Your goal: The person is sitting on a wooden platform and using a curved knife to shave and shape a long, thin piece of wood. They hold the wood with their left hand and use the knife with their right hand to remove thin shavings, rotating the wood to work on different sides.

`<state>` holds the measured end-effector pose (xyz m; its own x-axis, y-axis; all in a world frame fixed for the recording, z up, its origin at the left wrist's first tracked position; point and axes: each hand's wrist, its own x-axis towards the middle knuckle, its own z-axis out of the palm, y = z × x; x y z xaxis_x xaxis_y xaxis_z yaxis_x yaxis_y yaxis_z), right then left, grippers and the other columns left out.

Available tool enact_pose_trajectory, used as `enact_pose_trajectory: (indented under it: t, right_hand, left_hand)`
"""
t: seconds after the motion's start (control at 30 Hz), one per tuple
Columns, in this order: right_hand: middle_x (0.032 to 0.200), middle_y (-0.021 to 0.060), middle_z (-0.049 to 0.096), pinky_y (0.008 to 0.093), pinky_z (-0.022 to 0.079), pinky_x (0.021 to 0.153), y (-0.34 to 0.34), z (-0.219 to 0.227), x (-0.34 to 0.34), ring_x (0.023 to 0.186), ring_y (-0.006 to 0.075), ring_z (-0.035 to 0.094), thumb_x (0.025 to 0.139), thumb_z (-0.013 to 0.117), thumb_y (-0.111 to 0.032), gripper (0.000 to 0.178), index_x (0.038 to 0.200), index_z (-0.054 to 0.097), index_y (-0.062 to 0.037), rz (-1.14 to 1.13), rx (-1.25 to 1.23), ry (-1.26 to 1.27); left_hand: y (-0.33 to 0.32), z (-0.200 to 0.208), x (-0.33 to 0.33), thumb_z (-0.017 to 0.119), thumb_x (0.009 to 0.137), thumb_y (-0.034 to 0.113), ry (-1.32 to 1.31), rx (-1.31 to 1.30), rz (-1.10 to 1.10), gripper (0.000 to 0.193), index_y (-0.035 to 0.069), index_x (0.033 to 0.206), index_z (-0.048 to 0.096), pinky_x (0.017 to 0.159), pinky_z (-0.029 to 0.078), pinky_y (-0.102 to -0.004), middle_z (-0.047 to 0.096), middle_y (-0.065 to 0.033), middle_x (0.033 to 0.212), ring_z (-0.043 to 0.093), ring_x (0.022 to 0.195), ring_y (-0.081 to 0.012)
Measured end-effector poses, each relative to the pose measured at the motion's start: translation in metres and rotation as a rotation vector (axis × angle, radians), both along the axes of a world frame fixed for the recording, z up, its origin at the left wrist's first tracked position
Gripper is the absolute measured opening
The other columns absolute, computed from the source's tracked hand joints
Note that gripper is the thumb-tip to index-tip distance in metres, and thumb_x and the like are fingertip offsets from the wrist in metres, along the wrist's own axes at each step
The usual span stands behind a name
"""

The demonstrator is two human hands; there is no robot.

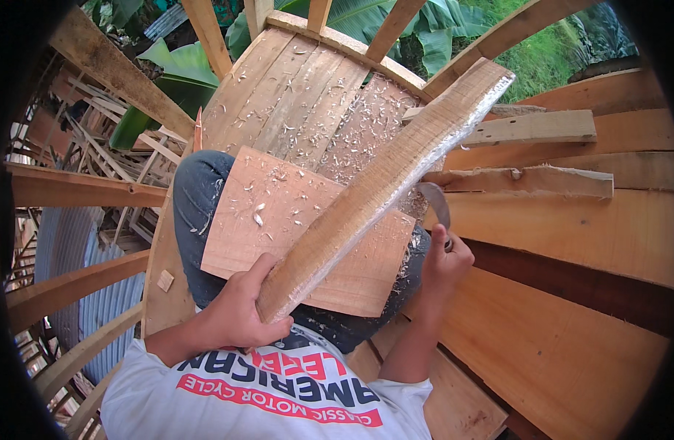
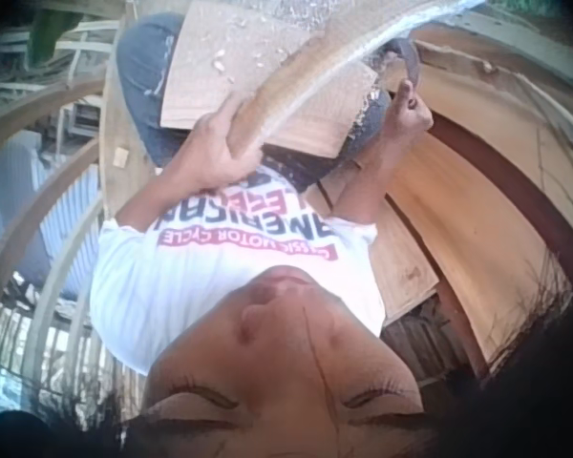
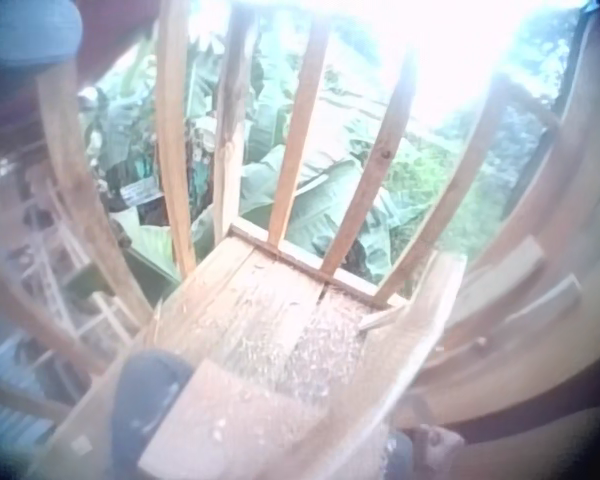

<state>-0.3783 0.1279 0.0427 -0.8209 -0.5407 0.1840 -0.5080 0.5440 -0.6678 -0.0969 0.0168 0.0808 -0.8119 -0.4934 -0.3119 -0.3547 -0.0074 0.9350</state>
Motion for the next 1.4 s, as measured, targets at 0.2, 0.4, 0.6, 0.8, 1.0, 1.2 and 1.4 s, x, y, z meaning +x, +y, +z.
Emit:
enact_pose_trajectory:
  t: [0.2,0.4,0.6,0.8,1.0,1.2,1.4]
  right_hand:
    - [0.049,-0.0007,0.028,0.032,0.019,0.044,0.021,0.008,0.016,0.049,0.0095,0.027,0.085,0.051,-0.064,0.072,0.056,0.034,-0.0007,0.151,-0.029,-0.076]
    - [0.047,0.0098,0.037,0.0322,0.034,0.042,0.013,0.001,0.089,0.042,0.0242,0.042,0.069,0.071,-0.059,0.063,0.056,0.047,-0.0019,0.481,0.099,-0.1]
    - [0.047,0.0094,0.038,0.031,0.034,0.04,0.013,0.003,0.075,0.041,0.0247,0.042,0.063,0.072,-0.063,0.066,0.055,0.046,-0.0036,0.473,0.063,0.044]
    - [0.048,0.0104,0.037,0.0335,0.033,0.043,0.012,-0.004,0.055,0.042,0.0234,0.039,0.07,0.066,-0.065,0.069,0.055,0.044,-0.0017,0.356,0.044,0.086]
    - [0.051,-0.0008,0.027,0.0318,0.02,0.044,0.028,-0.005,-0.015,0.052,0.0099,0.027,0.081,0.052,-0.069,0.074,0.057,0.033,-0.0017,-0.049,-0.064,-0.082]
    - [0.046,0.0085,0.038,0.0324,0.033,0.042,0.023,0.005,0.083,0.042,0.0232,0.042,0.07,0.066,-0.066,0.068,0.055,0.046,-0.0024,0.43,0.064,-0.127]
    - [0.046,0.0084,0.042,0.0331,0.037,0.041,0.014,0.005,0.084,0.041,0.026,0.048,0.059,0.071,-0.069,0.068,0.052,0.048,-0.0045,0.474,0.093,0.018]
  left_hand:
    - [0.006,-0.006,0.011,0.07,0.068,0.014,0.09,0.129,0.031,0.063,-0.004,0.12,0.039,0.078,0.048,-0.0358,0.06,-0.0244,0.093,0.064,0.087,-0.0298]
    - [-0.006,-0.005,0.002,0.069,0.07,0.012,0.128,0.218,0.019,0.064,-0.004,0.124,0.038,0.087,0.043,-0.0337,0.058,-0.0213,0.105,0.058,0.099,-0.0247]
    - [0.002,-0.003,0.0,0.067,0.072,0.012,0.145,0.246,-0.022,0.064,-0.004,0.125,0.036,0.087,0.043,-0.0333,0.058,-0.0216,0.106,0.058,0.099,-0.0241]
    - [0.009,-0.005,0.003,0.068,0.072,0.015,0.094,0.223,-0.062,0.065,-0.004,0.124,0.035,0.085,0.044,-0.0338,0.058,-0.0223,0.102,0.058,0.096,-0.0243]
    - [0.023,-0.008,0.019,0.069,0.074,0.02,0.086,0.305,-0.159,0.064,-0.004,0.123,0.035,0.081,0.044,-0.0347,0.058,-0.0202,0.093,0.059,0.09,-0.0234]
    - [0.013,-0.019,0.01,0.069,0.073,0.024,0.146,0.582,-0.05,0.066,-0.003,0.123,0.036,0.078,0.035,-0.0259,0.046,-0.0075,0.094,0.043,0.089,-0.0129]
    - [0.012,-0.01,0.006,0.066,0.073,0.021,0.149,0.553,-0.086,0.066,-0.005,0.125,0.034,0.09,0.036,-0.028,0.051,-0.0132,0.106,0.046,0.1,-0.0162]
